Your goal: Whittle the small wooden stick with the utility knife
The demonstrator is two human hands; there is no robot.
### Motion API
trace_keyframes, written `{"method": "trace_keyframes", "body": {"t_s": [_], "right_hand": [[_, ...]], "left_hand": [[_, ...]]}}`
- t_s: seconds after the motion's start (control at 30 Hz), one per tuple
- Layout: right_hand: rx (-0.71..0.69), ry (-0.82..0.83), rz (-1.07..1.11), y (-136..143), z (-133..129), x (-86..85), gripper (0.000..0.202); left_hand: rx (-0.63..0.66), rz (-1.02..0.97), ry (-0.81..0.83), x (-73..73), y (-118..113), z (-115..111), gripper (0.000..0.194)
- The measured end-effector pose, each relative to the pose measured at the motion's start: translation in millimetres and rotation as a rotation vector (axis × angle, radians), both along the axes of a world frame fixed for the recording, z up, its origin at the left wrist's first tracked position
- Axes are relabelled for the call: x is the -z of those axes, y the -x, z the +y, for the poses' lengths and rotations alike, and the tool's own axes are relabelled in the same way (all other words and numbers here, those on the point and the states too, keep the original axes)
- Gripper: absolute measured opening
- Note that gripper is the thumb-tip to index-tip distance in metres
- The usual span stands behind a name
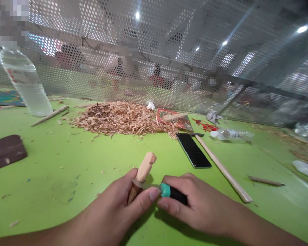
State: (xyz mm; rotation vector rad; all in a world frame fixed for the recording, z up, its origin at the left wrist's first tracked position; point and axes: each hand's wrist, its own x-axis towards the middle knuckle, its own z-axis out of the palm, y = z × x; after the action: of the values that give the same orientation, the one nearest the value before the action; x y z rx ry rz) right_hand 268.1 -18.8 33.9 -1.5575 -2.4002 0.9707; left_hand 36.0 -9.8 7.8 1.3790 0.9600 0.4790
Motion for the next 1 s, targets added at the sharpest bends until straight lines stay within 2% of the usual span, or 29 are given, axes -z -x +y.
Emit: {"method": "trace_keyframes", "body": {"t_s": [0.27, 0.43, 0.6, 0.77, 1.0], "right_hand": [[0.019, -0.112, -0.166, 7.1, -6.6, 9.2, 0.050], [0.029, -0.177, -0.239, 11.6, -8.2, 16.0, 0.043], [0.014, -0.375, -0.197, 10.9, -11.7, 29.1, 0.042], [0.019, -0.579, -0.170, 12.3, -13.3, 37.5, 0.058], [0.047, -0.573, -0.166, 16.5, -15.7, 34.6, 0.051]], "left_hand": [[-0.039, 0.016, -0.061, 3.7, -1.8, -1.1, 0.041], [-0.039, 0.018, -0.033, 4.2, -4.3, -0.1, 0.045], [-0.011, -0.027, 0.070, 9.2, -4.1, -0.8, 0.048], [-0.002, -0.083, 0.100, 17.1, -3.7, -1.7, 0.047], [-0.044, -0.164, 0.147, 22.5, -6.7, -2.0, 0.046]]}}
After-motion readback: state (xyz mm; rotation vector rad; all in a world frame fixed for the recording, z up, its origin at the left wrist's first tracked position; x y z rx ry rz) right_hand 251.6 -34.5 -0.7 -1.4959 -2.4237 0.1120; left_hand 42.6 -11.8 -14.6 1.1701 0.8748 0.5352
